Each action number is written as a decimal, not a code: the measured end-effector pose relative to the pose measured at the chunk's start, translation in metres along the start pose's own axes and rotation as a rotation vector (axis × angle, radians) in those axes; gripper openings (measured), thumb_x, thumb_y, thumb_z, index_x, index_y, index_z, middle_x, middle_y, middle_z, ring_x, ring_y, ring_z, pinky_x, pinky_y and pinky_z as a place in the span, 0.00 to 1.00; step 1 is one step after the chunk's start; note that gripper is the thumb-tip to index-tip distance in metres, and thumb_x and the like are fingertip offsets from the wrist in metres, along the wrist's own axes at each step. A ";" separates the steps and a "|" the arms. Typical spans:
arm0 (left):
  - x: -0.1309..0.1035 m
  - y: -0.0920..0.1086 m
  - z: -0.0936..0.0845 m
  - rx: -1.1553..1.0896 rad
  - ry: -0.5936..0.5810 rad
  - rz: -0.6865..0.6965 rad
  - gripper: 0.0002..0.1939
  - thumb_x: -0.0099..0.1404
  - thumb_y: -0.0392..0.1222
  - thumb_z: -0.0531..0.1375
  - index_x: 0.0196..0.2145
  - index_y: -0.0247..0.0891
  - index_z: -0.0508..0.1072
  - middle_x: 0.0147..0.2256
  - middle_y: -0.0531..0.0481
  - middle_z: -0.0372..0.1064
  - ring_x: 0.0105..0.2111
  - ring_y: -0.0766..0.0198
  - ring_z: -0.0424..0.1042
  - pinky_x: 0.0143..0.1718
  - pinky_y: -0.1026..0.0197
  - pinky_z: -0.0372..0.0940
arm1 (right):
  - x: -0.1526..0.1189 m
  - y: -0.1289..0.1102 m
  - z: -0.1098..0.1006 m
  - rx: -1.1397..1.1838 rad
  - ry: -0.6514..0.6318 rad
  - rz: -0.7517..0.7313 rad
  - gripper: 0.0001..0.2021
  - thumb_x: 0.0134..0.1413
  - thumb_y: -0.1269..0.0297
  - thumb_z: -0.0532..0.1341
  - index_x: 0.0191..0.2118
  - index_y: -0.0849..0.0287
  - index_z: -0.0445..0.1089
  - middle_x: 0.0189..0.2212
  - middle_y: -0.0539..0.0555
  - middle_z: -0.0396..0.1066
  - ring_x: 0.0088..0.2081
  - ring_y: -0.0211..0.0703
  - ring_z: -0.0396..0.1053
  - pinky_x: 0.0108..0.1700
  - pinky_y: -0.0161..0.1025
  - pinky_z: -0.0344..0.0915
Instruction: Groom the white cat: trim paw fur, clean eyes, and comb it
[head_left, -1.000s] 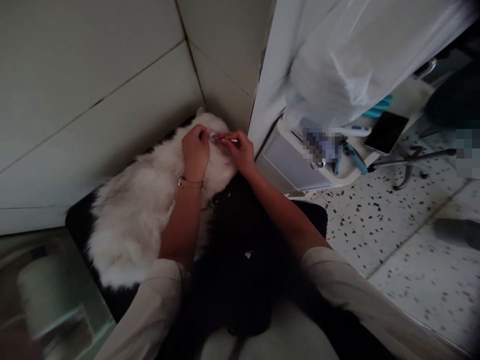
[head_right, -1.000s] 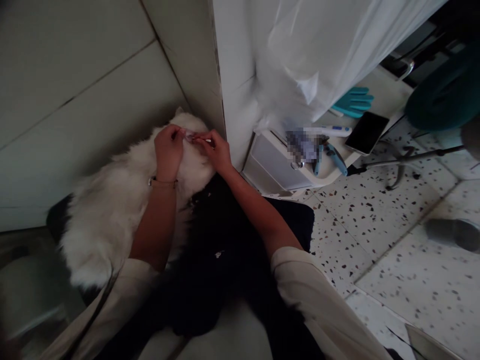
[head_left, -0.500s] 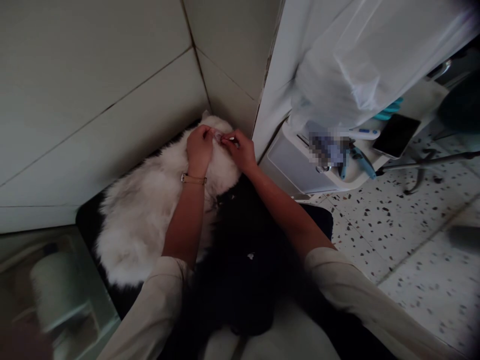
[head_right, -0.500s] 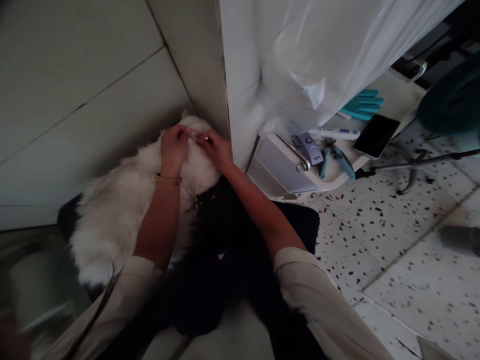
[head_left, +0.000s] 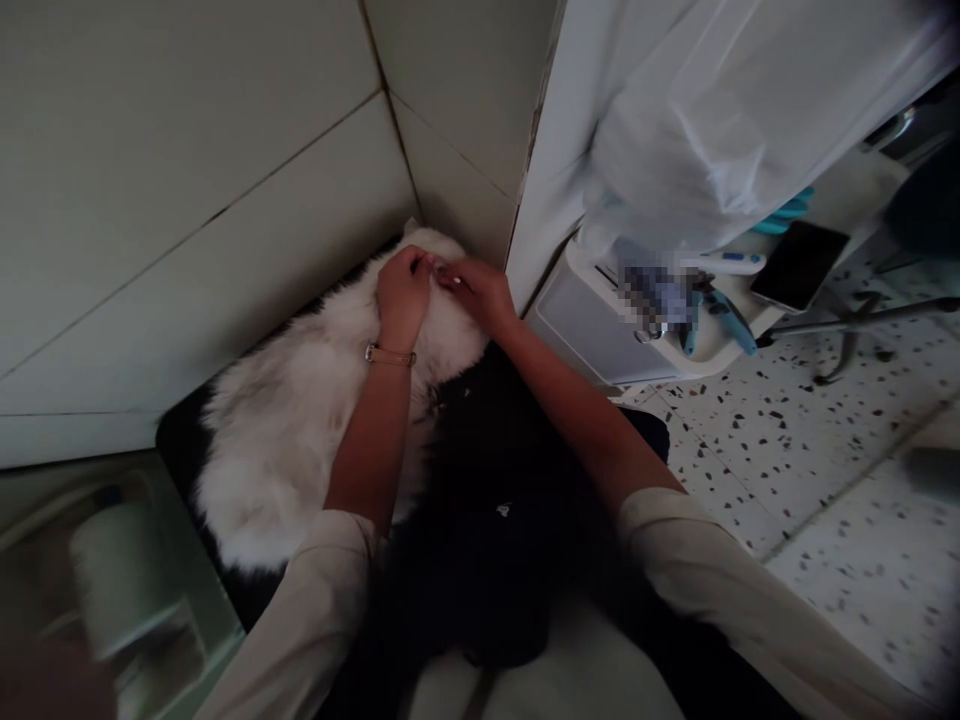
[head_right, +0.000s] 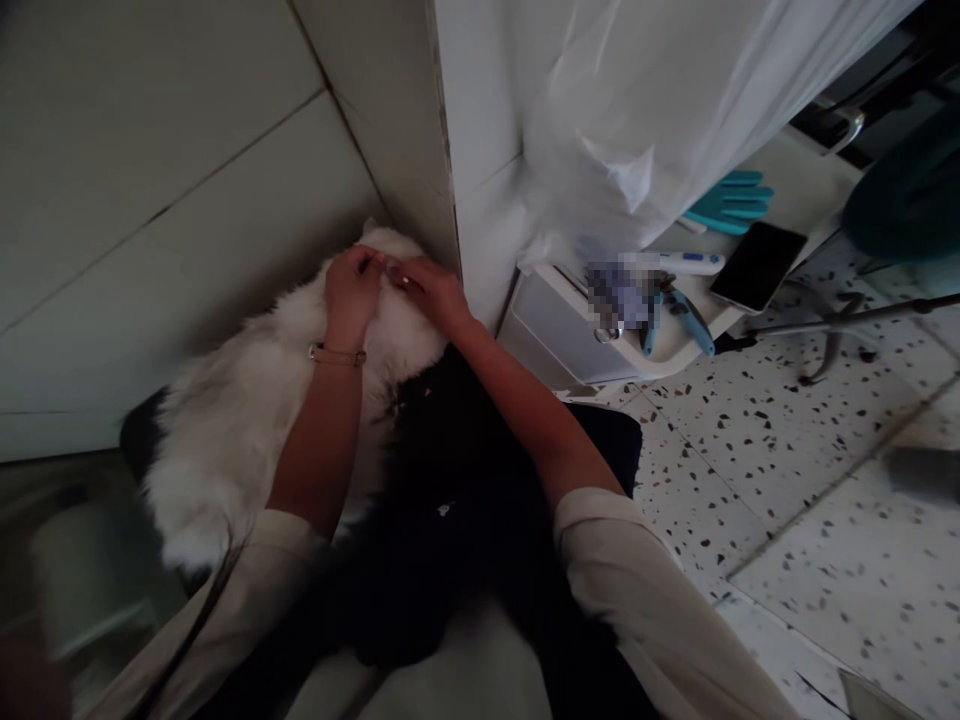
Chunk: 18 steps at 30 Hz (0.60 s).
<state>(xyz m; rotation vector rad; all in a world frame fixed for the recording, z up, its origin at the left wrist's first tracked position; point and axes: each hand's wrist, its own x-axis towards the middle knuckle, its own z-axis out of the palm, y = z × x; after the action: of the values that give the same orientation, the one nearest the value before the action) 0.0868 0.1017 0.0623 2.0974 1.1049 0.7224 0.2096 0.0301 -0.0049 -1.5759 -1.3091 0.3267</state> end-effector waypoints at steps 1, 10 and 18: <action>0.000 0.000 0.000 0.008 -0.005 -0.003 0.12 0.70 0.32 0.59 0.27 0.39 0.70 0.29 0.52 0.68 0.33 0.61 0.67 0.39 0.57 0.57 | 0.001 0.001 -0.001 -0.019 -0.035 -0.020 0.07 0.62 0.61 0.60 0.31 0.52 0.70 0.37 0.52 0.76 0.43 0.43 0.73 0.51 0.42 0.69; 0.000 0.002 0.003 0.041 -0.007 -0.011 0.11 0.71 0.37 0.58 0.29 0.39 0.69 0.29 0.52 0.69 0.35 0.63 0.67 0.42 0.57 0.59 | 0.005 0.010 0.004 0.164 0.117 0.206 0.13 0.56 0.53 0.67 0.34 0.56 0.68 0.28 0.47 0.71 0.33 0.38 0.71 0.44 0.39 0.70; -0.001 0.004 0.003 0.047 -0.003 -0.002 0.10 0.70 0.36 0.58 0.28 0.40 0.70 0.30 0.52 0.69 0.34 0.62 0.68 0.42 0.57 0.60 | -0.005 0.011 0.021 0.356 0.287 0.386 0.19 0.56 0.45 0.64 0.30 0.55 0.62 0.27 0.47 0.71 0.30 0.37 0.71 0.37 0.38 0.71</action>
<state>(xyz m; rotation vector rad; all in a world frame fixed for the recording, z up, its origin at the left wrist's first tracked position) 0.0907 0.0986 0.0633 2.1361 1.1327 0.6986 0.1989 0.0382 -0.0248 -1.4946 -0.6793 0.5200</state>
